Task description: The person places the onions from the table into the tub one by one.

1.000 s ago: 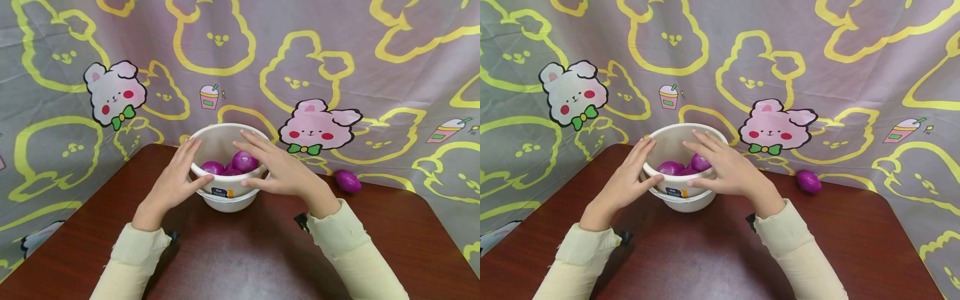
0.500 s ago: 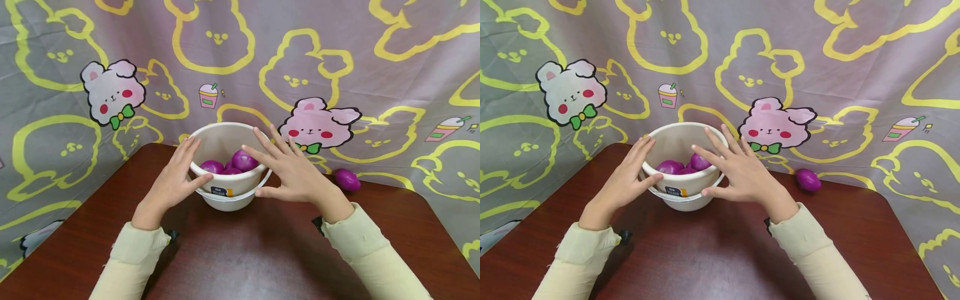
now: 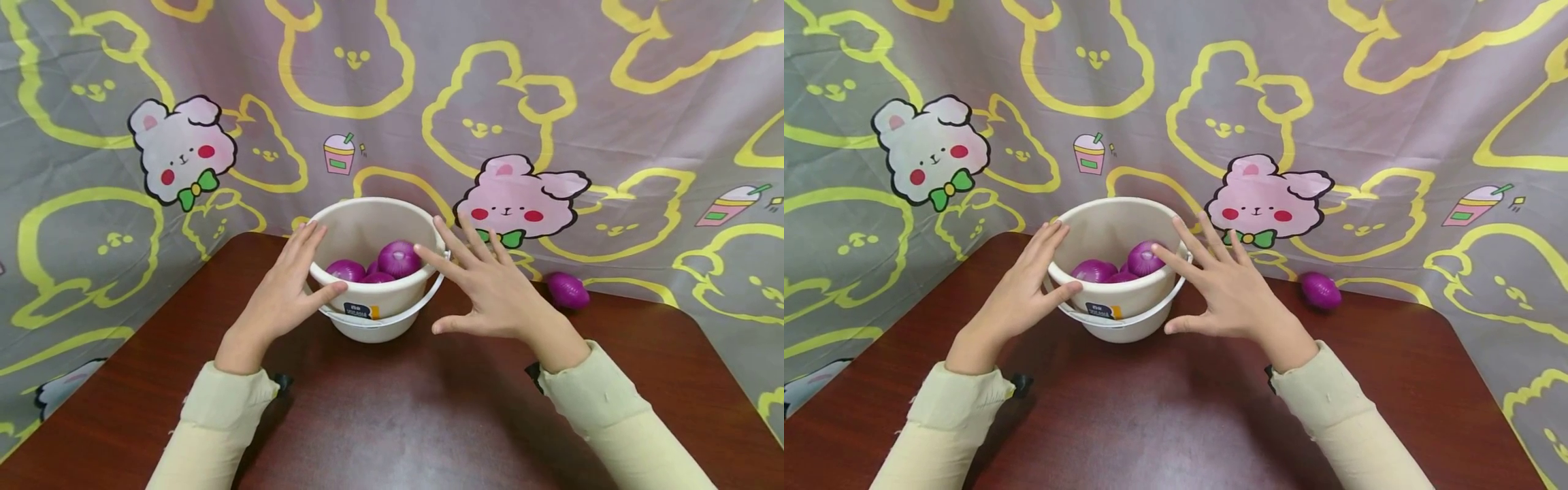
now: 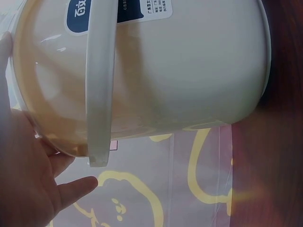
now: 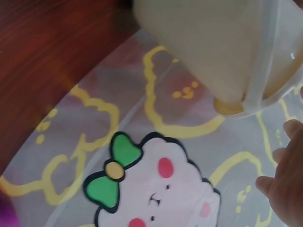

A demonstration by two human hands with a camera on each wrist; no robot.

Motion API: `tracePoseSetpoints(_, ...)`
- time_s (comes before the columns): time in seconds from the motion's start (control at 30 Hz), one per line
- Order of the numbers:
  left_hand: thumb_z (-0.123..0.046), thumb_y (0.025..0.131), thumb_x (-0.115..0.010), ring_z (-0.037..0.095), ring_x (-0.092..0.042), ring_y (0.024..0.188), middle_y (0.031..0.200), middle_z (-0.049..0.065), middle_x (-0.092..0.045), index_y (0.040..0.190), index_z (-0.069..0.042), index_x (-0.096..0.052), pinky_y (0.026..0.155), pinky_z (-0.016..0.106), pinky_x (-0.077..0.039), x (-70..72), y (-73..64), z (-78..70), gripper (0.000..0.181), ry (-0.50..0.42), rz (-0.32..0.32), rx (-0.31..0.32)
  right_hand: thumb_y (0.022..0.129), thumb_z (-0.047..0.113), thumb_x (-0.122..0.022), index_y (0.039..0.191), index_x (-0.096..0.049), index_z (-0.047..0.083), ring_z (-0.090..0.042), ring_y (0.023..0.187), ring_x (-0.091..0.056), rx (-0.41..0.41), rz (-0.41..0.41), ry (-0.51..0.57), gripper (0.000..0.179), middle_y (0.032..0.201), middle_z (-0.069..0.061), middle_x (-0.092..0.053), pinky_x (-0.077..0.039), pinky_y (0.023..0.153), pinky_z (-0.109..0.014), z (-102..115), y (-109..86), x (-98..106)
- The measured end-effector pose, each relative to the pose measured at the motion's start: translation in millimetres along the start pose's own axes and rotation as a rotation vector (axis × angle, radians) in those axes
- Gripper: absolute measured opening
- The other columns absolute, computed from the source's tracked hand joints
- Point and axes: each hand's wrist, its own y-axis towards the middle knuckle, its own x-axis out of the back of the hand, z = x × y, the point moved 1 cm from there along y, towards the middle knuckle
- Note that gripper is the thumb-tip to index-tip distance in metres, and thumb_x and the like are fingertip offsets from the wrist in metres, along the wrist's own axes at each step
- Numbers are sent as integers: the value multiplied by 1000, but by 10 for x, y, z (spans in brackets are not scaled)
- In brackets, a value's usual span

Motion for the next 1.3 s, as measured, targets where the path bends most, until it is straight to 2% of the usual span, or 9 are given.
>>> tracePoseSetpoints(0.17, -60, 87, -64, 29, -7, 156, 168, 6, -12, 160, -19, -20, 117, 63, -26, -2, 5, -1, 94, -1, -8, -9, 69, 77, -68, 158, -14, 43, -28, 155, 18, -30, -14, -24, 110, 169, 5, 8, -11, 117, -71, -87, -86, -61)
tracePoseSetpoints(0.47, -63, 88, -61, 31, -7, 156, 168, 7, -13, 160, -19, -19, 116, 65, -27, -2, -2, 6, 94, -7, -10, -23, 72, 82, -62, 158, -16, 42, -30, 156, 11, -69, -5, -88, 105, 170, 1, 2, -15, 115, -72, -217, -253, -123)
tracePoseSetpoints(0.7, -64, 89, -59, 31, -8, 156, 168, 7, -12, 160, -19, -18, 115, 67, -27, 4, 3, 4, 94, 3, -10, -23, 73, 84, -58, 158, -15, 42, -28, 155, 16, -91, 1, -123, 104, 170, 1, 3, -14, 117, -71, -313, -355, -154)
tracePoseSetpoints(0.97, -61, 88, -62, 31, -9, 156, 168, 7, -14, 160, -17, -21, 115, 66, -29, 0, 4, 6, 93, 3, -23, -25, 77, 76, -61, 159, -17, 39, -31, 156, 12, -126, -14, -124, 100, 169, 2, 7, -12, 116, -72, -488, -499, -191)
tracePoseSetpoints(1.17, -62, 88, -61, 31, -8, 156, 168, 7, -13, 160, -18, -20, 113, 67, -30, 2, -4, 7, 94, 4, -16, -22, 77, 71, -66, 159, -16, 39, -38, 155, 1, -183, -17, -141, 101, 170, -3, 2, -17, 113, -74, -643, -618, -227)
tracePoseSetpoints(1.3, -62, 88, -61, 32, -9, 156, 168, 7, -13, 160, -18, -20, 113, 67, -30, -1, 1, 7, 94, 1, -19, -26, 78, 70, -67, 159, -14, 39, -38, 155, 5, -232, -15, -152, 102, 170, -4, 1, -17, 112, -75, -744, -688, -245)
